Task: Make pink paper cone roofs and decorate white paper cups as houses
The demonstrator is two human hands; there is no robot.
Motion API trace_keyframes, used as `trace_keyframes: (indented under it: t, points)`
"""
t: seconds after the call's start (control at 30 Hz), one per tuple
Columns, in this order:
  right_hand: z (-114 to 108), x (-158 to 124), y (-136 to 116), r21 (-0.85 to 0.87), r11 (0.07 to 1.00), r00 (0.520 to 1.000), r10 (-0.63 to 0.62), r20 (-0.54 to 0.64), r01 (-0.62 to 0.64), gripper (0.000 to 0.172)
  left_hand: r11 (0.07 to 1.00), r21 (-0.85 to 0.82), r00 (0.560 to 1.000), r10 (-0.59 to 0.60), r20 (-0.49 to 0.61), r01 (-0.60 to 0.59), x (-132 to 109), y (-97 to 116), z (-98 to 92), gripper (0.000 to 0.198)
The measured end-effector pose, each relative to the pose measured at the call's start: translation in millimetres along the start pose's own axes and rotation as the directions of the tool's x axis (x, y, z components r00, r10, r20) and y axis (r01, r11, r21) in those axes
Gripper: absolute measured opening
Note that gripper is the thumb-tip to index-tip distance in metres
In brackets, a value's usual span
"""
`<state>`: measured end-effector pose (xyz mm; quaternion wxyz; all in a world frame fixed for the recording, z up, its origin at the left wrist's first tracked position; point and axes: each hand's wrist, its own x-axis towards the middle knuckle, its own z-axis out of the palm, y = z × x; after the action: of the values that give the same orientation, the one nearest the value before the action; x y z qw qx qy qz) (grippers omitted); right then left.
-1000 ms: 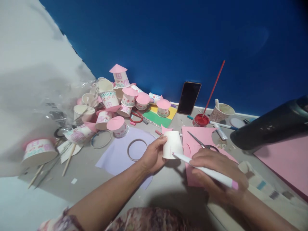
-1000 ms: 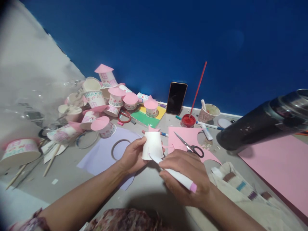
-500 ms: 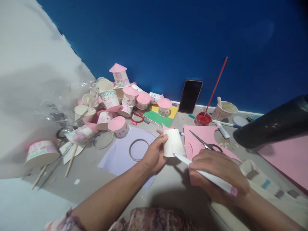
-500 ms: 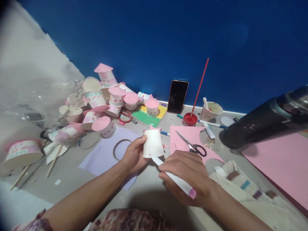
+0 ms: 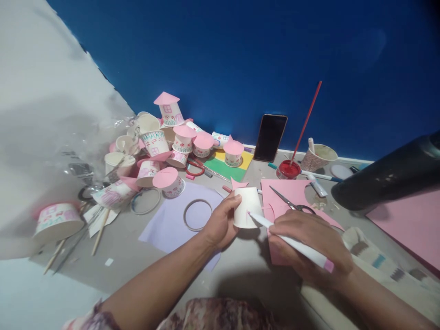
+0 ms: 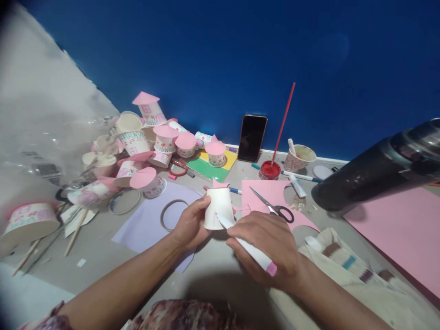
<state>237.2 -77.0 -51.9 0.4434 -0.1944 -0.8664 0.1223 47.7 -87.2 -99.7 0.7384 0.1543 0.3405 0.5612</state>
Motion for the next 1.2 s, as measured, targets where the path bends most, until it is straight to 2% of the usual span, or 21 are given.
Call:
trace_keyframes:
  t: [0.23, 0.4, 0.6, 0.77, 0.93, 1.2]
  points:
    - [1.5, -1.3, 0.5, -0.003, 1.000, 1.000, -0.008, 0.004, 0.008, 0.010, 1.000, 0.012, 1.000, 0.000, 0.026, -0.001, 0.1, -1.3, -1.6, 0.035]
    - [1.5, -2.6, -0.7, -0.053, 0.998, 0.999, 0.045, -0.007, -0.045, 0.016, 1.000, -0.021, 1.000, 0.009, 0.011, -0.009, 0.5, -1.3, -1.4, 0.039]
    - [1.8, -2.8, -2.7, -0.048, 0.998, 0.999, 0.032, 0.022, -0.031, 0.018, 1.000, 0.000, 1.000, -0.007, 0.025, 0.007, -0.2, -1.9, -2.8, 0.037]
    - [3.4, -7.7, 0.0, -0.054, 0.996, 0.997, 0.073, 0.035, -0.071, 0.016, 1.000, 0.019, 1.000, -0.008, 0.024, 0.008, -0.6, -1.7, -2.1, 0.038]
    - [0.9, -3.3, -2.2, -0.084, 0.996, 0.999, 0.015, -0.028, -0.017, 0.016, 1.000, 0.009, 1.000, -0.020, 0.015, 0.019, -1.1, -0.5, 0.5, 0.042]
    - [2.5, -4.6, -3.0, -0.112, 0.994, 1.000, -0.007, 0.017, 0.009, 0.017, 1.000, -0.014, 0.999, 0.014, 0.031, -0.014, -0.8, -2.3, -0.5, 0.032]
